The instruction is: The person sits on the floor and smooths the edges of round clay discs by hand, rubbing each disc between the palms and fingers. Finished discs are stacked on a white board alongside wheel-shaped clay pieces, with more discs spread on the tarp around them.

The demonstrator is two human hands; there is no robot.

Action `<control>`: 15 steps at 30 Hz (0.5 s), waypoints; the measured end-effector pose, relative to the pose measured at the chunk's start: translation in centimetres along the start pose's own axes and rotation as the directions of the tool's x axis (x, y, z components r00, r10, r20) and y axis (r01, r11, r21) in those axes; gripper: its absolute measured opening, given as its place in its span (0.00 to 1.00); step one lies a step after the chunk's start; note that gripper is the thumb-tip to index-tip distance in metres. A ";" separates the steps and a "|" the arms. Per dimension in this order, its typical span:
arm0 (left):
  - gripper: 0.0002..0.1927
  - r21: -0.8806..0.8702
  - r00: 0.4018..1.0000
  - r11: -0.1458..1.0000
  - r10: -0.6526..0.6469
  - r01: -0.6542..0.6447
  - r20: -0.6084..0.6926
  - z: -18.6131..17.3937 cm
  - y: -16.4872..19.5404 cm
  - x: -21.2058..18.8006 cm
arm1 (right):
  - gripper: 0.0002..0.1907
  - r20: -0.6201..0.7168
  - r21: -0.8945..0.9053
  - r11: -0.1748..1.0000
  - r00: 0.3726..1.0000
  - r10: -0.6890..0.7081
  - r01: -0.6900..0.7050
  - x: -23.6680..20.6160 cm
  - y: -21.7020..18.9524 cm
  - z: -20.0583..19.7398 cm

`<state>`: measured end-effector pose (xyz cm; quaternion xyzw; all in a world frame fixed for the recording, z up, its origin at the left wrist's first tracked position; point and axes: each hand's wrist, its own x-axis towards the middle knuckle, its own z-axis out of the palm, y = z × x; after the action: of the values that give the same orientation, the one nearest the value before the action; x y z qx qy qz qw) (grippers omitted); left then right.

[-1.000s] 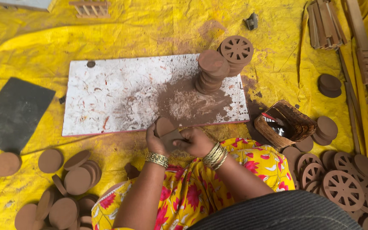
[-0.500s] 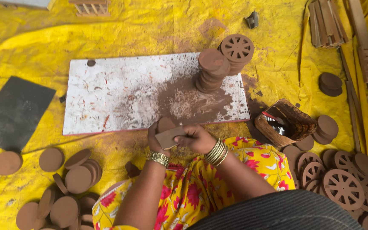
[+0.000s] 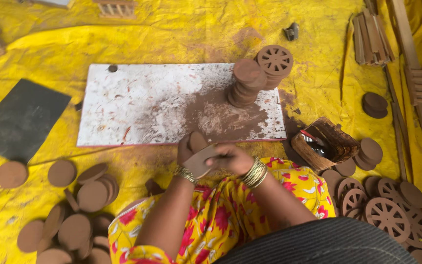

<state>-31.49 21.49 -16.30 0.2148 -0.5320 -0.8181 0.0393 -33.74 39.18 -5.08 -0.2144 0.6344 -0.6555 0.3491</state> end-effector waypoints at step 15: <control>0.26 -0.862 0.972 0.487 0.232 -0.143 -0.030 -11.0 11.5 -12.5 | 0.21 -0.358 -0.865 0.392 0.932 -0.047 -0.313 2.2 4.0 -1.8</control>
<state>-17.73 10.83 -5.94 0.0707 -0.0786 -0.9730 0.2052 -35.77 39.03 -9.57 -0.2061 0.9513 -0.1972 0.1170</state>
